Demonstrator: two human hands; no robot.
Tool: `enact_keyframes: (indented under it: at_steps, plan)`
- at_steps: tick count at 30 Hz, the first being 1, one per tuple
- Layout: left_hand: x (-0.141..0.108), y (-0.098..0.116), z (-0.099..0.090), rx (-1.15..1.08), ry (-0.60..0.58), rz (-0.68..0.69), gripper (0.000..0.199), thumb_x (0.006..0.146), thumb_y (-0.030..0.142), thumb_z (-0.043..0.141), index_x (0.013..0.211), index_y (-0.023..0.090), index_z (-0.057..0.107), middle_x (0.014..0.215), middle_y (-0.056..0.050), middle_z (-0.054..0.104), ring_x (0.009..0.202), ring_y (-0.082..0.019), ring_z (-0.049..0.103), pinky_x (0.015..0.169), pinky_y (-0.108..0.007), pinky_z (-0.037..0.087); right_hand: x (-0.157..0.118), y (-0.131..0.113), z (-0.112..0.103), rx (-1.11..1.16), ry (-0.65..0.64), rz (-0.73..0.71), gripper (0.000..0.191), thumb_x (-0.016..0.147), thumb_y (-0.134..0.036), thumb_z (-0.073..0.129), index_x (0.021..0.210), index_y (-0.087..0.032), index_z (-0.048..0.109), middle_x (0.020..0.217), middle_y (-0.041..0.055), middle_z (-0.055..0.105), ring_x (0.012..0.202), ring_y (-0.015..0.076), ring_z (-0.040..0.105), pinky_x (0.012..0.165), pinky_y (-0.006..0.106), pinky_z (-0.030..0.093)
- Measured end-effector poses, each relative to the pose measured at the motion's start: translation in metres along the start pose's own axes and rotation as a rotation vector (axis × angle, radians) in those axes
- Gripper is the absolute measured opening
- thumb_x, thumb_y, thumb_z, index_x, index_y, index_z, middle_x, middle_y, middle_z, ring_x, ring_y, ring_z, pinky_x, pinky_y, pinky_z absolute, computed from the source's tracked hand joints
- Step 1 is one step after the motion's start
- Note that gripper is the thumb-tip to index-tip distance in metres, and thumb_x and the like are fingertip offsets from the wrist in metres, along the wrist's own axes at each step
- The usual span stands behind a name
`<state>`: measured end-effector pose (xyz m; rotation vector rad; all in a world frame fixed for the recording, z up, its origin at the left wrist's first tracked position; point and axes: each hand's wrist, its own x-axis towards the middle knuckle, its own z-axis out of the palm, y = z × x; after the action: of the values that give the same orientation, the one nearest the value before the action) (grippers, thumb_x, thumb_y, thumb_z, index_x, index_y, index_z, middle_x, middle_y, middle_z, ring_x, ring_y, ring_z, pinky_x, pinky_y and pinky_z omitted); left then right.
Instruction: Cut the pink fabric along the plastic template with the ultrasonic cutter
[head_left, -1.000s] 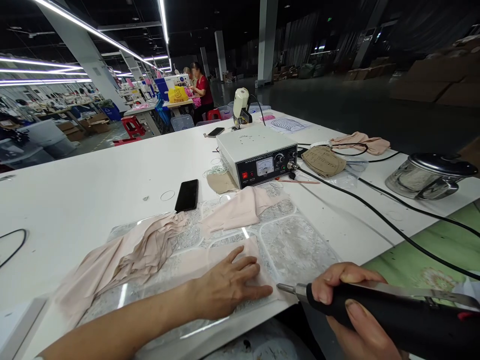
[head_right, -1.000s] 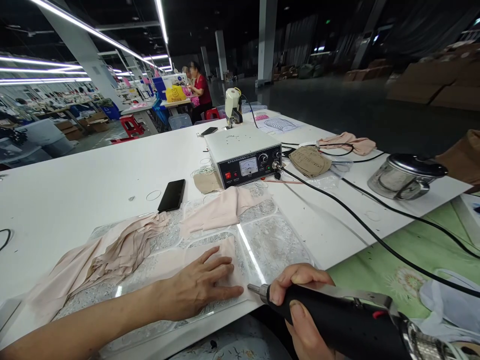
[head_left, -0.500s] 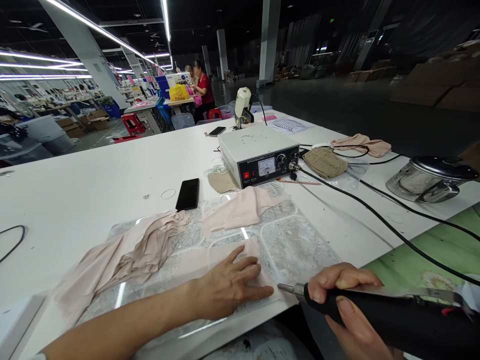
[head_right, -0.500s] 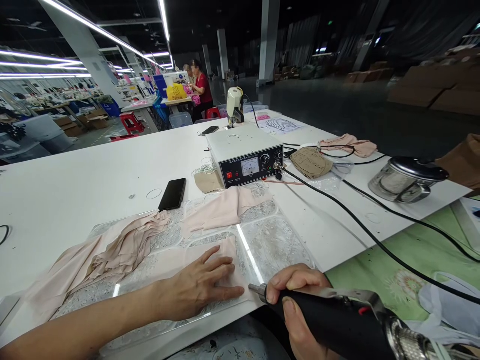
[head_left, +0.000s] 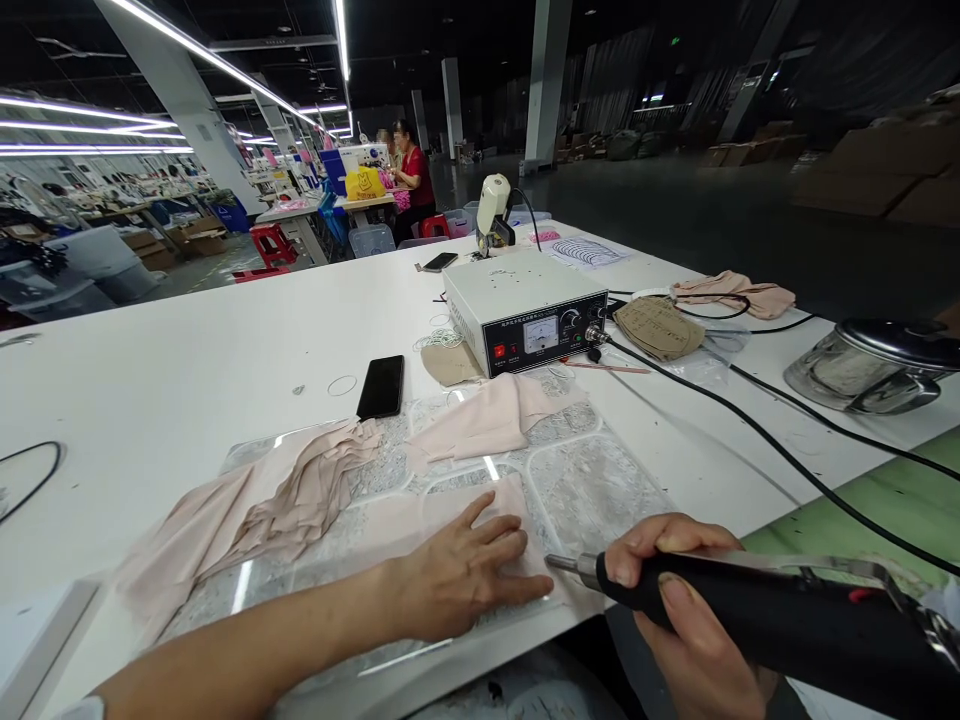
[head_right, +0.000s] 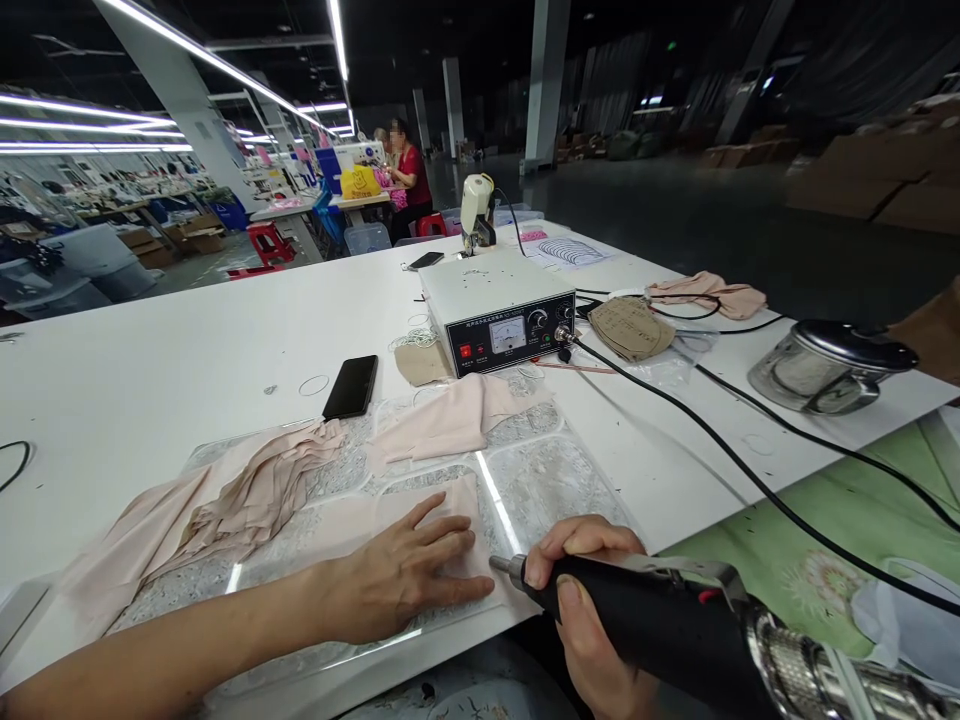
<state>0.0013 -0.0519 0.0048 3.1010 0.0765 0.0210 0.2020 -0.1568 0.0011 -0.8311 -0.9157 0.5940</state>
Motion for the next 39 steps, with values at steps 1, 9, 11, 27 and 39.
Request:
enact_keyframes:
  at_steps: [1, 9, 11, 27, 39]
  plan:
    - [0.000, 0.000, 0.000, 0.004, 0.006, -0.001, 0.043, 0.094, 0.017, 0.048, 0.136, 0.029, 0.050, 0.111, -0.008, 0.057, 0.121, -0.027, 0.047, 0.115, -0.054, 0.023, 0.001, 0.000, 0.000, -0.008, -0.009, -0.003, 0.007, 0.087, -0.022, 0.059, 0.089, -0.023, 0.052, 0.078, -0.0011, 0.054, 0.059, 0.0120, 0.058, 0.055, 0.031, 0.054]
    - [-0.001, 0.000, -0.001, 0.021, 0.041, 0.004, 0.046, 0.092, 0.016, 0.051, 0.135, 0.029, 0.051, 0.115, -0.009, 0.058, 0.121, -0.026, 0.048, 0.115, -0.052, 0.024, 0.003, 0.003, 0.000, -0.017, -0.020, -0.001, 0.007, 0.087, -0.021, 0.058, 0.090, -0.022, 0.052, 0.079, -0.0013, 0.054, 0.060, 0.0115, 0.058, 0.057, 0.030, 0.054]
    - [-0.001, 0.001, -0.002, 0.023, 0.026, 0.007, 0.045, 0.092, 0.016, 0.050, 0.136, 0.029, 0.051, 0.114, -0.009, 0.059, 0.121, -0.026, 0.049, 0.114, -0.052, 0.024, 0.003, 0.006, 0.000, -0.009, 0.003, 0.002, 0.008, 0.087, -0.021, 0.058, 0.091, -0.022, 0.052, 0.081, -0.0010, 0.055, 0.061, 0.0118, 0.059, 0.058, 0.031, 0.055]
    - [0.001, 0.001, -0.002, 0.001, 0.011, 0.008, 0.045, 0.093, 0.016, 0.051, 0.136, 0.027, 0.050, 0.118, -0.011, 0.060, 0.122, -0.028, 0.050, 0.113, -0.055, 0.028, 0.013, 0.010, 0.008, -0.073, 0.007, -0.037, 0.009, 0.085, -0.019, 0.059, 0.083, -0.022, 0.051, 0.075, -0.0025, 0.055, 0.058, 0.0115, 0.059, 0.055, 0.030, 0.055]
    - [-0.055, -0.012, -0.004, -0.112, 0.162, -0.560, 0.033, 0.095, 0.016, 0.045, 0.128, 0.015, 0.050, 0.120, -0.015, 0.058, 0.105, -0.025, 0.059, 0.090, -0.039, 0.051, 0.012, 0.018, -0.050, 0.061, 0.413, 0.102, 0.016, 0.073, -0.027, 0.061, 0.087, -0.028, 0.055, 0.080, -0.0012, 0.050, 0.062, 0.0159, 0.050, 0.050, 0.033, 0.045]
